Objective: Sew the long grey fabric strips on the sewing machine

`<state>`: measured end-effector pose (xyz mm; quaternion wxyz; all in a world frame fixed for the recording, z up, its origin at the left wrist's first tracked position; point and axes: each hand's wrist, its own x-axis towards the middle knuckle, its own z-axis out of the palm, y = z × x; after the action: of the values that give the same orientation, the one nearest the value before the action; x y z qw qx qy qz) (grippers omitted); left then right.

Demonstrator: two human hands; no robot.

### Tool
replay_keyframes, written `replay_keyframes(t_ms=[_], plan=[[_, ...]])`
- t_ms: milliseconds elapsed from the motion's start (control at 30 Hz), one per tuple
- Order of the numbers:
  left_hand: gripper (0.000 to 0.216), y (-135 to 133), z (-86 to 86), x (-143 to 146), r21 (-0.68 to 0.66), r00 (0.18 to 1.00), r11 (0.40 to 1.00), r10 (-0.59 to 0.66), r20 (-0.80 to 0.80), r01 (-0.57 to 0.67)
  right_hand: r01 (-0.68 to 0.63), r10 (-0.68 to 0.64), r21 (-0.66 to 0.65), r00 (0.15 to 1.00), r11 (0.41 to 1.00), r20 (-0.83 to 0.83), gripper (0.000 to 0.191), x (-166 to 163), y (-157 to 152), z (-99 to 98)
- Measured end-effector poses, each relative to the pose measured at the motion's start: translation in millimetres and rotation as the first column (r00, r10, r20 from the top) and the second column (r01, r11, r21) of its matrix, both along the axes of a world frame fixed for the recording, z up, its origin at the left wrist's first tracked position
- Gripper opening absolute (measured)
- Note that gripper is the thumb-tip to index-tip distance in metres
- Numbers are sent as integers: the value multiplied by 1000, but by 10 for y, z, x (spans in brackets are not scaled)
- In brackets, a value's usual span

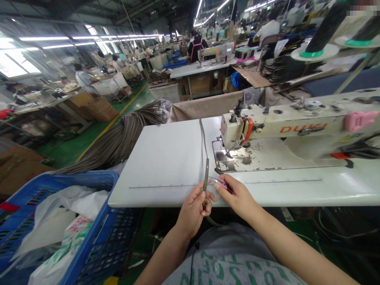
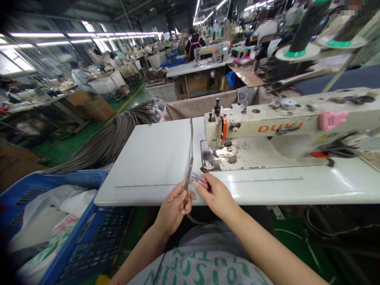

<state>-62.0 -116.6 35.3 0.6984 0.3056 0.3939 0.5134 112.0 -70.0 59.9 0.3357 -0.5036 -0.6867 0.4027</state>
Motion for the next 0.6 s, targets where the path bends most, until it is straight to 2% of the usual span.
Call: replay_keyframes(t_ms=[133, 233, 600], plan=[[54, -20, 3, -33, -25, 999, 1000, 17, 34, -16, -16, -2, 83, 978, 996, 207, 37, 92, -32, -26], [53, -31, 2, -28, -34, 999, 999, 18, 33, -16, -35, -8, 132, 950, 991, 312, 34, 101, -61, -40], [53, -40, 70, -4, -38, 999, 999, 8, 43, -6, -101, 32, 170, 929, 980, 370, 31, 26, -77, -30]])
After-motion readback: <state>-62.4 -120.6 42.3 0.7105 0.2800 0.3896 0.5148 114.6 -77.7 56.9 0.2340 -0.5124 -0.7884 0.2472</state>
